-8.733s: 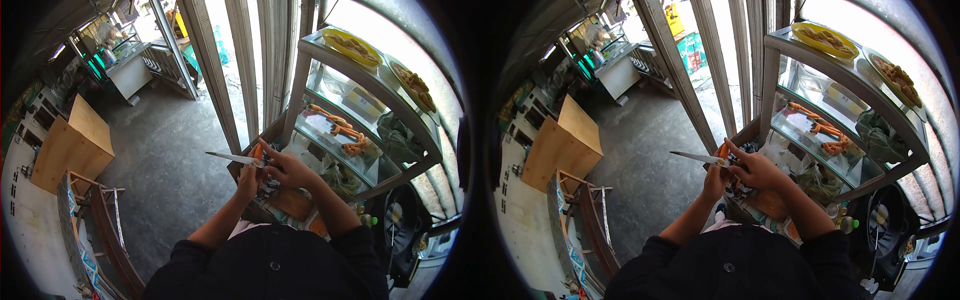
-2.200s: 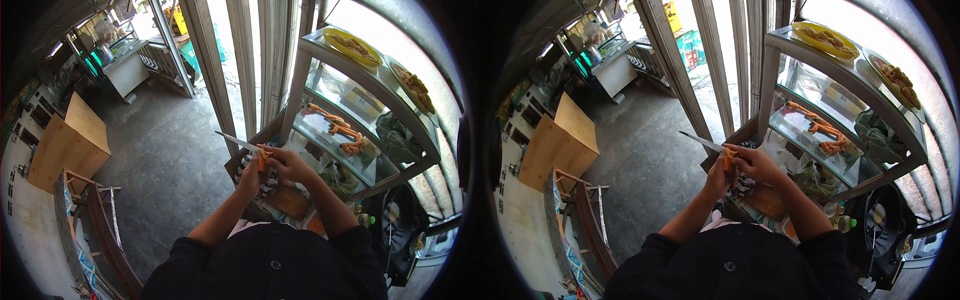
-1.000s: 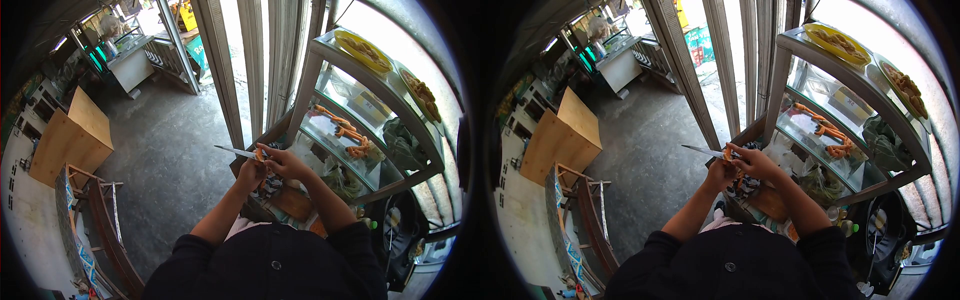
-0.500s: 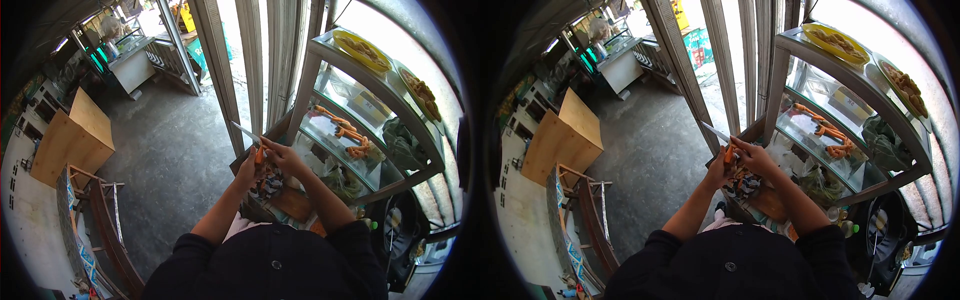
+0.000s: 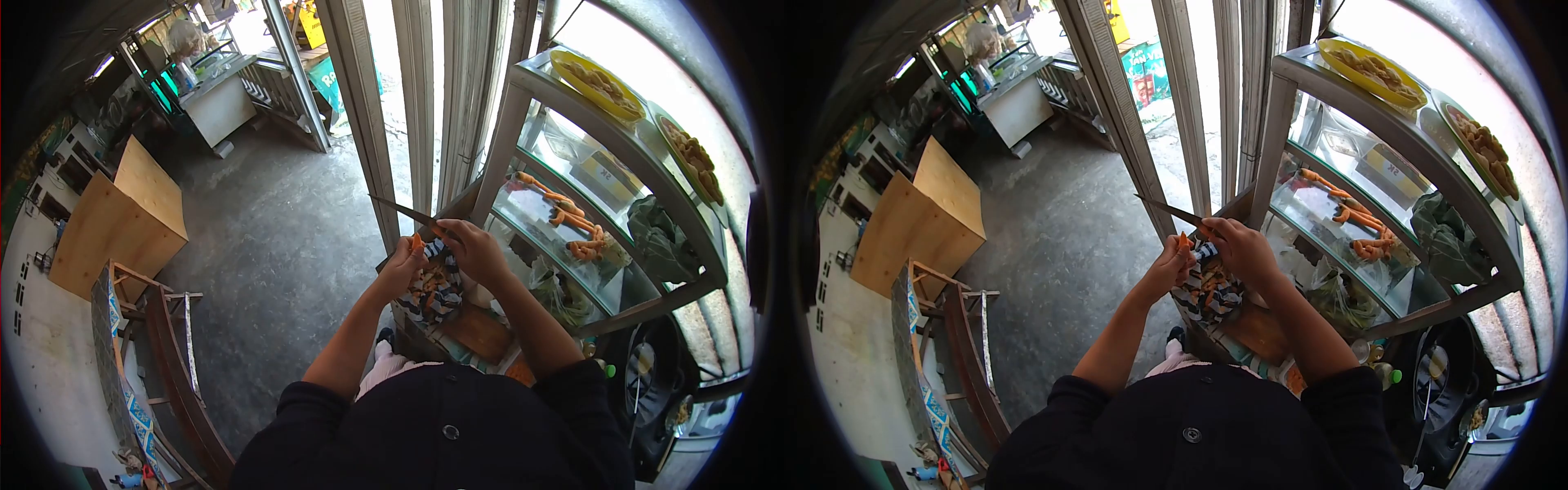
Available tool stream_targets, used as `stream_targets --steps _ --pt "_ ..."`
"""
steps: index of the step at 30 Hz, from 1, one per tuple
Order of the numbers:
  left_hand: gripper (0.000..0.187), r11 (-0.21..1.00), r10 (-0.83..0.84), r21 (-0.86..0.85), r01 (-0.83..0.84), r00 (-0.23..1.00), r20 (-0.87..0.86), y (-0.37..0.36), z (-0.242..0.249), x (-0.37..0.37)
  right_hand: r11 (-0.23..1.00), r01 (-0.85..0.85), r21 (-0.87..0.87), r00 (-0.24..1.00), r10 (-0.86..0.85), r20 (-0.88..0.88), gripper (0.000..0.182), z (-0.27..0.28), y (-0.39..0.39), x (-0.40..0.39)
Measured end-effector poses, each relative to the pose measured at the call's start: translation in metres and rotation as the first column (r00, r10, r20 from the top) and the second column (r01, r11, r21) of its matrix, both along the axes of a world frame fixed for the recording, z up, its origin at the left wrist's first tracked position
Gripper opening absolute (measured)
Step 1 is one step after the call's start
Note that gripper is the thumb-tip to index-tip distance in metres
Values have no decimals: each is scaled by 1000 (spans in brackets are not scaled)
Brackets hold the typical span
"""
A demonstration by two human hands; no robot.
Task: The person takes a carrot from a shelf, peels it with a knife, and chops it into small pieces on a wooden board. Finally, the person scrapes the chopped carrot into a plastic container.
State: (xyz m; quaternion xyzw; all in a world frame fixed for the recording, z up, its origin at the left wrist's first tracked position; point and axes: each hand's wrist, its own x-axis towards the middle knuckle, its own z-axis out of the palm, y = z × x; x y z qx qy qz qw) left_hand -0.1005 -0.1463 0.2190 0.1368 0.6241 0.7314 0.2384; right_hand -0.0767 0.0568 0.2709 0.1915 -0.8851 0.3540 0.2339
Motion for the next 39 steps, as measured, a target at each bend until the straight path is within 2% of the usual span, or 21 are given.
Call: stream_targets --steps 2,4,6,8,9,11,12,14,15,17,20,22,23,25,27,29,32,34,36,38,39 --pt "40 996 -66 66 63 996 56 0 10 2 997 -53 48 998 51 32 38 3 0 0" --pt "38 997 21 75 -23 999 29 6 23 7 996 -59 71 998 58 14 39 3 1 -2" --pt "37 995 19 99 -24 999 49 5 22 5 993 -66 95 998 67 -3 41 5 0 -2" --pt "36 992 17 124 -25 998 68 6 22 3 994 -87 -68 993 92 72 46 12 -4 1" --pt "34 987 14 157 -28 996 88 6 22 3 994 -89 -67 993 93 72 46 18 -6 5" --pt "32 981 12 192 -32 994 107 8 21 3 940 -57 -335 897 196 396 51 32 -8 13" --pt "32 985 40 164 -59 992 116 10 20 4 941 -58 -334 897 195 396 51 33 -9 14" --pt "32 987 67 138 -84 990 123 11 17 3 977 -154 -149 863 207 461 52 34 -9 15" --pt "31 992 36 121 -46 996 82 10 16 3 977 -152 -148 863 204 461 52 32 -10 14" --pt "31 994 2 105 -7 999 41 8 15 2 964 -212 -164 923 252 289 52 26 -13 12" --pt "31 1000 -23 1 23 999 -40 5 20 3 974 -209 -88 938 225 262 51 32 -15 15" --pt "30 999 -3 -47 -7 977 -213 5 19 6 983 -183 -17 951 181 249 49 28 -15 15" --pt "30 999 -4 -46 -6 977 -211 6 19 8 986 -157 55 963 140 232 47 26 -16 15" --pt "27 994 71 -51 -94 936 -344 8 16 10 989 -137 47 964 122 238 45 26 -18 18" --pt "26 989 105 -56 -137 918 -383 11 5 7 992 -118 38 964 106 242 44 24 -22 20" --pt "25 983 133 -62 -175 895 -425 19 -7 5 992 -77 -102 983 92 161 41 19 -26 20" --pt "28 963 226 -43 -266 885 -407 34 -2 8 986 -3 -168 983 34 183 39 9 -29 17" --pt "26 921 257 -46 -388 691 -675 39 1 8 969 57 -241 962 11 273 39 7 -30 18" --pt "26 907 282 -67 -416 717 -638 45 -5 8 944 113 -309 932 7 362 39 0 -33 17" --pt "27 892 309 -86 -443 738 -600 48 -11 7 887 43 -459 980 51 190 39 -16 -33 11" --pt "29 934 327 19 -356 835 -442 49 -5 9 887 42 -460 980 53 191 39 -14 -33 12"
